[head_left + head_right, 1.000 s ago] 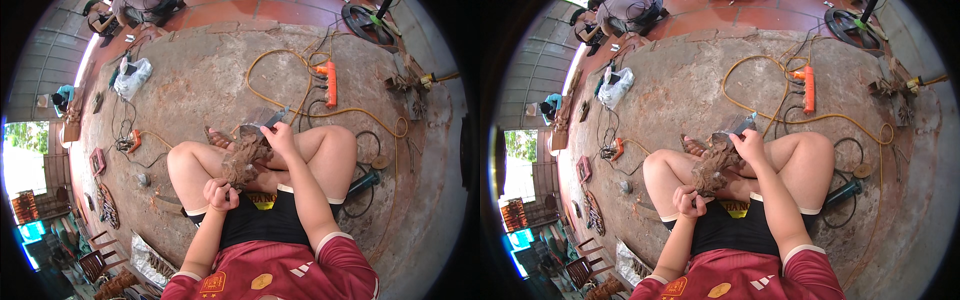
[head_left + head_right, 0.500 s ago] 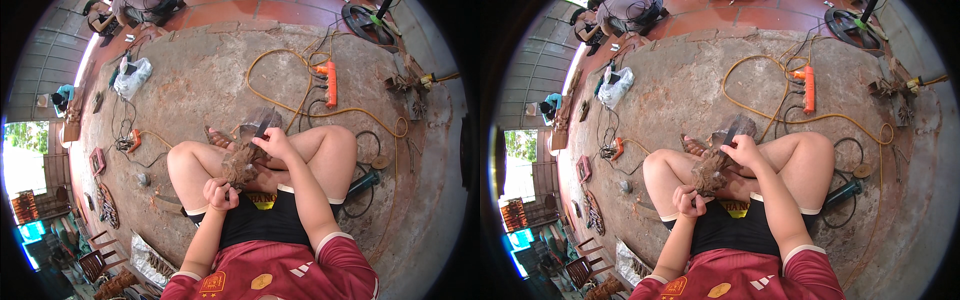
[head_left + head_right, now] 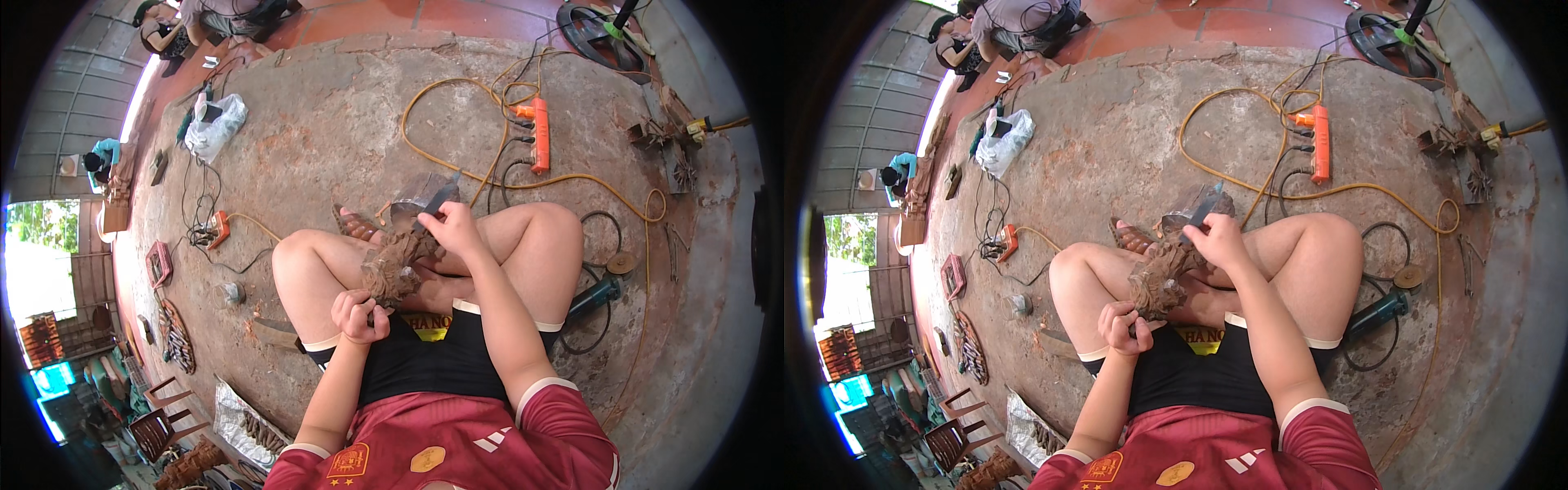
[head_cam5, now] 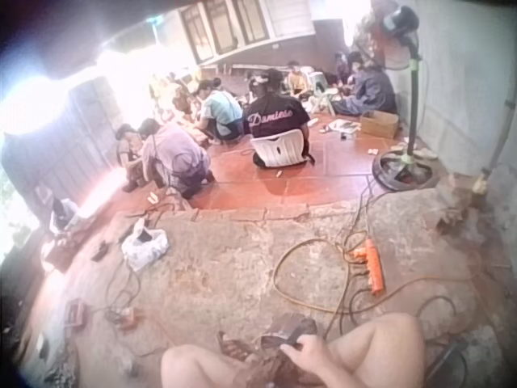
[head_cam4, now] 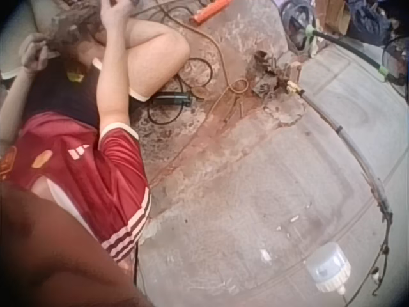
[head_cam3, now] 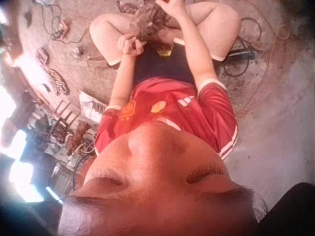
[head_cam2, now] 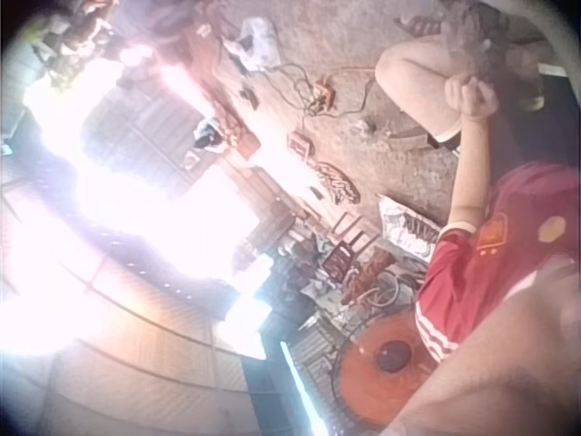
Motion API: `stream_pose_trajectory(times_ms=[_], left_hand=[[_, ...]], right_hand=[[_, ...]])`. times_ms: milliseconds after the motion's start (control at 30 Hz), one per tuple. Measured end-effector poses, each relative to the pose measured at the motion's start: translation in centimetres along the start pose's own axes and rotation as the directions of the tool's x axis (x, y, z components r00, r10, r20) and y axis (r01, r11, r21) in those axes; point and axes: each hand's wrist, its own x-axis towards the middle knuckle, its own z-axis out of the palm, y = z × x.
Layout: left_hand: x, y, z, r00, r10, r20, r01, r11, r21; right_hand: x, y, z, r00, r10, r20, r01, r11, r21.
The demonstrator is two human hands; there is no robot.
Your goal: The person sits cross-legged on the floor and carves a piece of wood using a chisel. They hold the wood with their left hand and use the chisel with their right hand to shape the object, occasionally rotating it to work on different sides.
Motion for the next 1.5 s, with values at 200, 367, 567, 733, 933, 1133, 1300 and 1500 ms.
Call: stream_pose_trajectory(times_ms=[200, 367, 567, 733, 933, 1133, 1300, 1500], left_hand=[[-0.1, -0.1, 0.1, 1.0, -0.001, -0.003, 0.001, 1.0, -0.005], [0.0, 0.0, 0.0, 1.0, -0.01, 0.001, 0.01, 1.0, 0.005], [-0.1, 0.0, 0.1, 1.0, -0.01, 0.0, 0.01, 1.0, 0.001], [-0.1, 0.0, 0.0, 1.0, -0.009, 0.006, 0.009, 1.0, 0.002], [-0.1, 0.0, 0.0, 1.0, -0.011, 0.007, 0.011, 1.0, -0.001], [-0.3, -0.1, 0.0, 1.0, -0.011, -0.001, 0.011, 1.0, -0.004], [-0.1, 0.0, 0.0, 1.0, -0.007, 0.001, 0.007, 1.0, -0.009], [-0.1, 0.0, 0.1, 1.0, -0.012, 0.001, 0.012, 1.0, -0.007]], right_hand=[[-0.4, -0.1, 0.6, 0.999, -0.034, 0.037, 0.037, 0.996, -0.084], [-0.6, -1.1, 0.5, 0.982, 0.012, 0.188, -0.014, 1.0, 0.011], [-0.1, -0.5, 0.5, 0.999, -0.02, 0.046, 0.026, 0.991, -0.134], [-0.7, -1.0, 0.5, 0.975, -0.023, 0.22, 0.021, 1.0, 0.011], [0.4, 1.1, 0.5, 0.998, -0.01, 0.057, 0.009, 1.0, 0.023], [-0.3, 0.6, 0.9, 1.0, -0.022, 0.014, 0.023, 0.999, -0.039], [-0.2, 0.8, 0.9, 0.992, 0.043, 0.119, -0.059, 0.989, 0.138], [0.0, 1.1, 0.9, 0.999, 0.023, 0.038, -0.022, 0.999, -0.033]])
